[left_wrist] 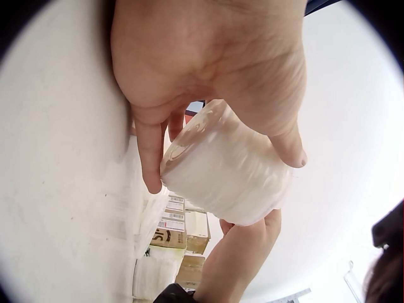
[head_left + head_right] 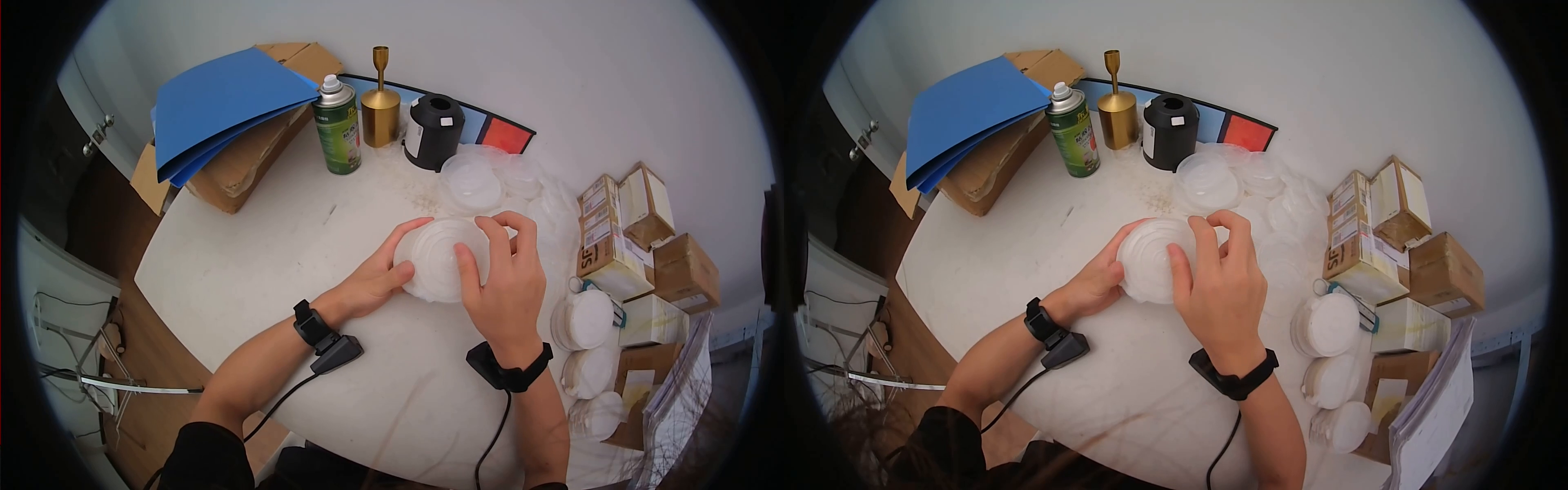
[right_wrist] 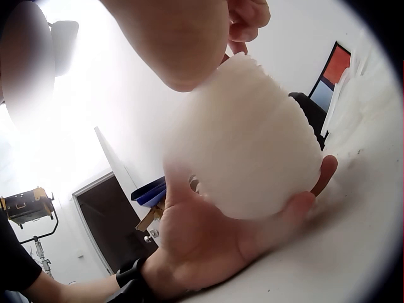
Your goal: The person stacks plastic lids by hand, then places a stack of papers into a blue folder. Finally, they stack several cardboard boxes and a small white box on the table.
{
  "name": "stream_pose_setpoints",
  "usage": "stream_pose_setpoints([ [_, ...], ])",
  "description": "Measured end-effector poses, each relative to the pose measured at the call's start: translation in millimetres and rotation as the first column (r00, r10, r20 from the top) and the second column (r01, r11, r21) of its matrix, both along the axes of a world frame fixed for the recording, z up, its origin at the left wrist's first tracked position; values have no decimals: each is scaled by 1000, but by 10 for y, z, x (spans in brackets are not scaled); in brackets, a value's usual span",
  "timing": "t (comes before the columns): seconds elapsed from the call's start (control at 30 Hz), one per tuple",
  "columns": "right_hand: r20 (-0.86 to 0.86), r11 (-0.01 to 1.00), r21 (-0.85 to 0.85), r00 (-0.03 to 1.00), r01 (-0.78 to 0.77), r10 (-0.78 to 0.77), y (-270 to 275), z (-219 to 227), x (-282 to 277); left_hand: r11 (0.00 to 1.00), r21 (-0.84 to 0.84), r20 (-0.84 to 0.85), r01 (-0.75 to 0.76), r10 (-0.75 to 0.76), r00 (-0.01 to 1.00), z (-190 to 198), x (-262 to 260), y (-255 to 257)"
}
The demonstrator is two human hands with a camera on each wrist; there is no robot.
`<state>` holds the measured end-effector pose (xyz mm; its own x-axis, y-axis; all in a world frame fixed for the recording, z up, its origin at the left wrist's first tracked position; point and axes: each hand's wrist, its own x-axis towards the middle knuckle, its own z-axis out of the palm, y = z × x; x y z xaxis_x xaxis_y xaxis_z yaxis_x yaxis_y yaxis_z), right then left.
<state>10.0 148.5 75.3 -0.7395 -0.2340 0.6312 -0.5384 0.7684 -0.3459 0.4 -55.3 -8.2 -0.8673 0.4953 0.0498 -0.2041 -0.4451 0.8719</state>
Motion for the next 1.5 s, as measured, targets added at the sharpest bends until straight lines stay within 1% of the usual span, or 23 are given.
stream_pose_setpoints([
  [0.07, -94, 994, 104, 996, 23, -14, 16, -9, -29, 1000, 13, 34, 6, -7, 999, 18, 1, -10],
  [0.17, -170, 973, 186, 971, -135, 167, 20, 31, -34, 1000, 22, 56, 17, -18, 998, 57, 16, 3],
  [0.2, -113, 963, 196, 971, -185, 209, 4, 55, -18, 1000, 24, 57, 19, -21, 998, 63, 22, 4],
  [0.27, 5, 936, 204, 956, -288, 293, -73, 89, 38, 995, -99, -55, -7, 2, 998, 10, 13, -19],
  [0.3, 31, 935, 211, 958, -285, 285, -107, 40, 48, 987, -161, -111, -24, 6, 994, -12, 9, -33],
  [0.4, 80, 935, 230, 963, -269, 258, -165, -107, 61, 984, -176, -129, 15, -38, 991, -20, 1, -40],
  [0.57, 77, 945, 248, 977, -212, 199, -213, -149, 94, 980, -196, -69, 30, -44, 997, 17, 10, -24],
  [0.67, 84, 947, 229, 974, -226, 213, -217, -125, 116, 980, -198, -68, 19, -33, 997, -37, 1, -40],
  [0.7, 93, 954, 126, 961, -272, 261, -195, -68, 119, 980, -199, -76, 10, -26, 997, -60, -5, -50],
  [0.77, 96, 931, -85, 927, -355, 362, -88, 100, 80, 996, -78, -19, 37, -38, 999, -5, -1, -10],
  [0.8, 71, 941, -159, 947, -300, 314, 4, 135, 14, 999, -16, 12, 45, -45, 999, 10, 8, 2],
  [0.83, 51, 941, -232, 963, -245, 264, 131, 172, -61, 999, 0, 22, 48, -48, 999, -14, 5, -3],
  [0.87, 65, 986, -105, 989, -126, 133, 292, 227, -119, 998, 17, 30, 52, -53, 998, -55, -14, -9],
  [0.9, 60, 1000, 26, 998, -1, 0, 474, 274, -170, 998, 34, 36, 57, -58, 998, -72, -33, -10],
  [0.93, 177, 983, 156, 976, 102, -129, 655, 263, -191, 997, 41, 39, 71, -73, 997, -54, -38, -8],
  [0.97, 271, 938, 293, 925, 185, -268, 835, 222, -201, 995, 49, 42, 85, -87, 995, -28, -39, -7],
  [1.0, 246, 875, 449, 915, 183, -318, 1043, 124, -209, 994, 55, 47, 98, -101, 994, -16, -37, -7],
  [1.03, 215, 787, 591, 906, 178, -366, 1144, 78, -205, 997, 41, 44, 64, -66, 997, -36, -37, -2],
  [1.1, 281, 796, 578, 872, 179, -400, 1224, 37, -227, 1000, 15, 41, 3, -4, 999, -100, -40, 28],
  [1.23, 433, 792, 591, 767, 155, -474, 1096, 23, -257, 999, 39, 46, 37, -39, 998, -63, -33, 2],
  [1.33, 427, 781, 609, 772, 139, -470, 1059, -59, -278, 993, 96, 85, 75, -83, 993, 5, -22, -9],
  [1.43, 472, 842, 531, 789, 101, -392, 1031, -11, -265, 991, 119, 92, 67, -79, 993, 33, -29, -14],
  [1.5, 588, 940, 342, 781, -5, -210, 1068, 61, -303, 989, 127, 82, 71, -82, 993, 33, -25, -7],
])
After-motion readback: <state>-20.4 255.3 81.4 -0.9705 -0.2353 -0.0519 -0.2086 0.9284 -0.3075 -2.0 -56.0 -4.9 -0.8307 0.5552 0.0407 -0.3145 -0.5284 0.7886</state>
